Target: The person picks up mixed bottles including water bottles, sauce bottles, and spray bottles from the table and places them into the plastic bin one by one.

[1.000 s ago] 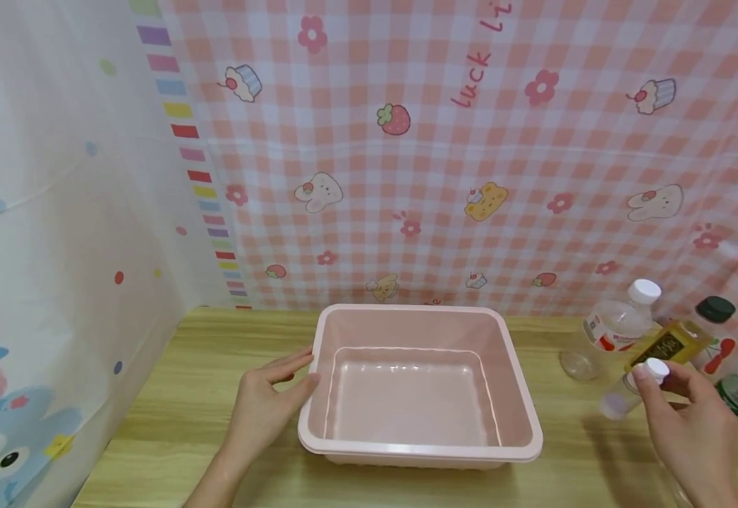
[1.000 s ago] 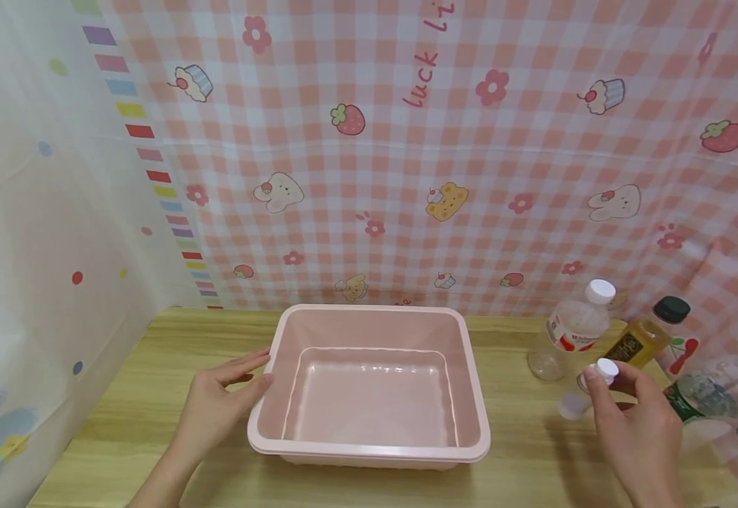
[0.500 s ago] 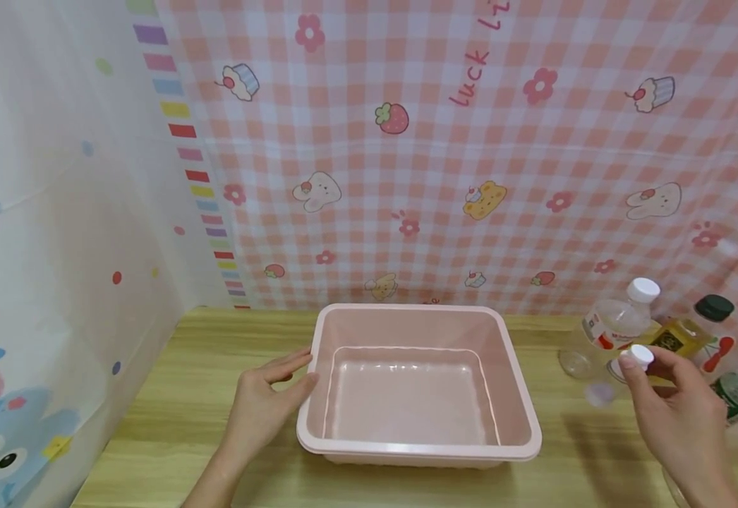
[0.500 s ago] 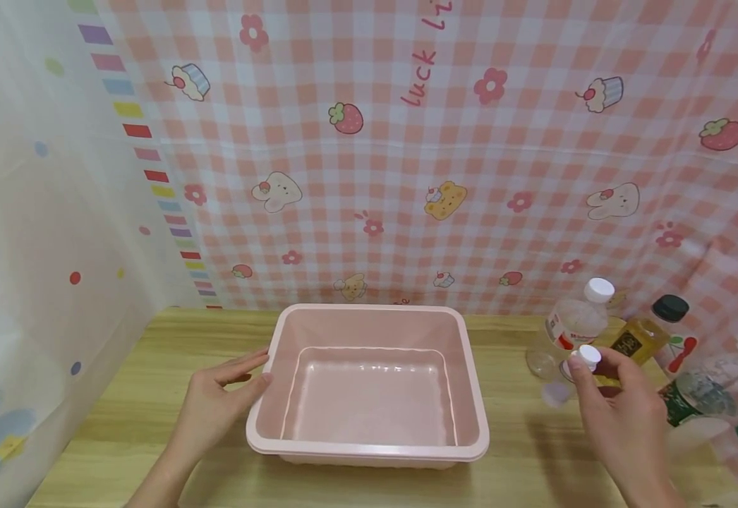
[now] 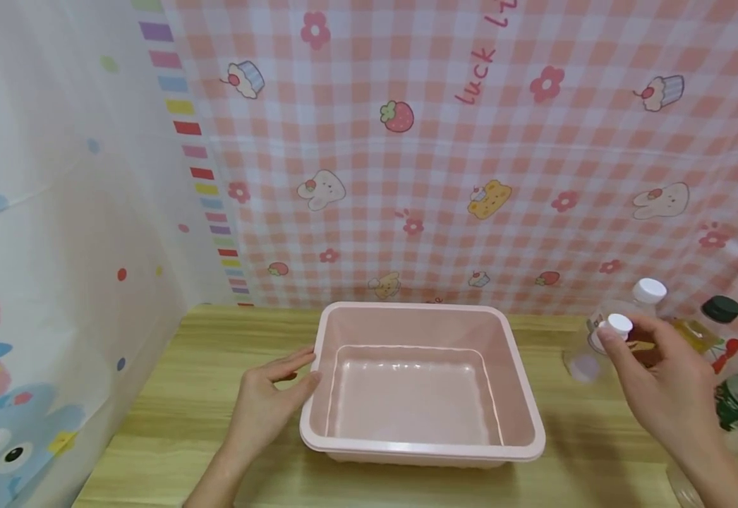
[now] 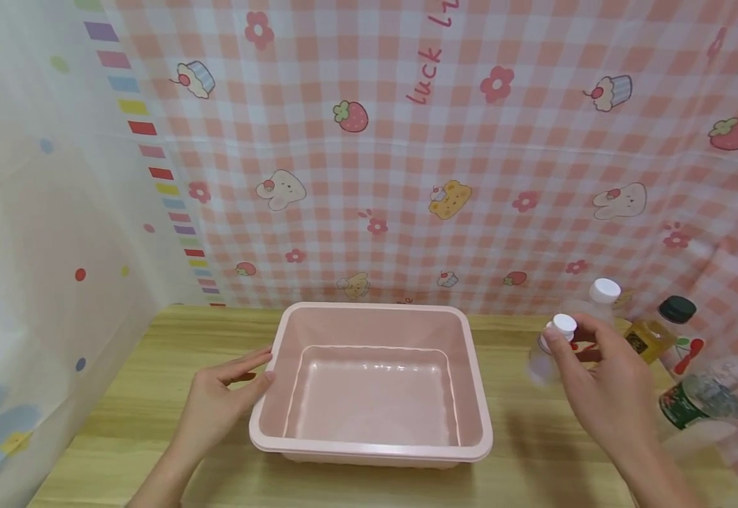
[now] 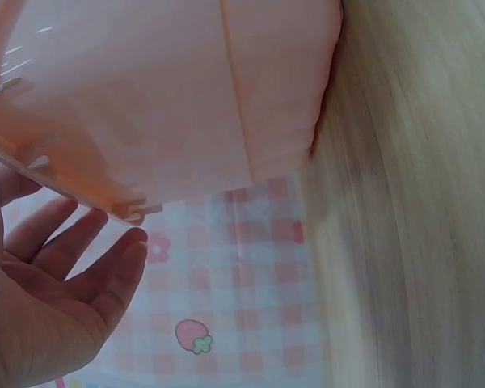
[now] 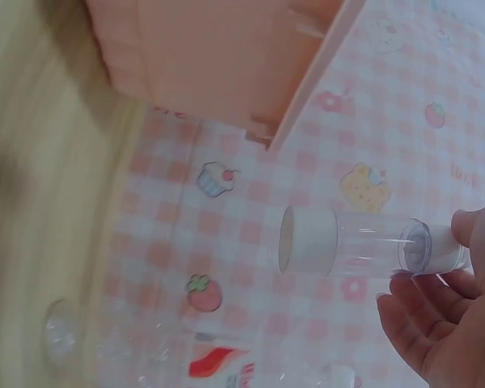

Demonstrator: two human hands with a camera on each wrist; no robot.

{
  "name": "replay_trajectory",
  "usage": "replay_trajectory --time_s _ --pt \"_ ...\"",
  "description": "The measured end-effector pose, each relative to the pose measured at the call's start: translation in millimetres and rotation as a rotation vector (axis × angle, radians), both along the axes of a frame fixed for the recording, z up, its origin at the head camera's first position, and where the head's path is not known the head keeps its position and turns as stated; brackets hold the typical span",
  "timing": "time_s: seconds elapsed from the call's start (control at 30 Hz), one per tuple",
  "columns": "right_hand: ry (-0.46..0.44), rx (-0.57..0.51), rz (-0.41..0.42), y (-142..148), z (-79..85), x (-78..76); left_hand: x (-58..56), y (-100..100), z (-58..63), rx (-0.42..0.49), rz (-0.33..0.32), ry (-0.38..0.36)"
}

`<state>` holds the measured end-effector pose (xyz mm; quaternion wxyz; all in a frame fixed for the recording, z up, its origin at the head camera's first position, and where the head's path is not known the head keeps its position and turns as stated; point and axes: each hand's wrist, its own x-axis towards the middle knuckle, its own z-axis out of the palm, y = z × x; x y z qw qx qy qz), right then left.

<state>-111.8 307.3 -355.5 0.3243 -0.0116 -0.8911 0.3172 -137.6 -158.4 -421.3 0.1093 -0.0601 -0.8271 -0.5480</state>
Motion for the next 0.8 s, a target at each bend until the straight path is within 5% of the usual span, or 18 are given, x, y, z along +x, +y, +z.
replay_trajectory --time_s 0.8 --pt "0.254 -0.015 0.337 -64 43.5 -32.6 0.5 0 2.3 0.004 -0.02 0.01"
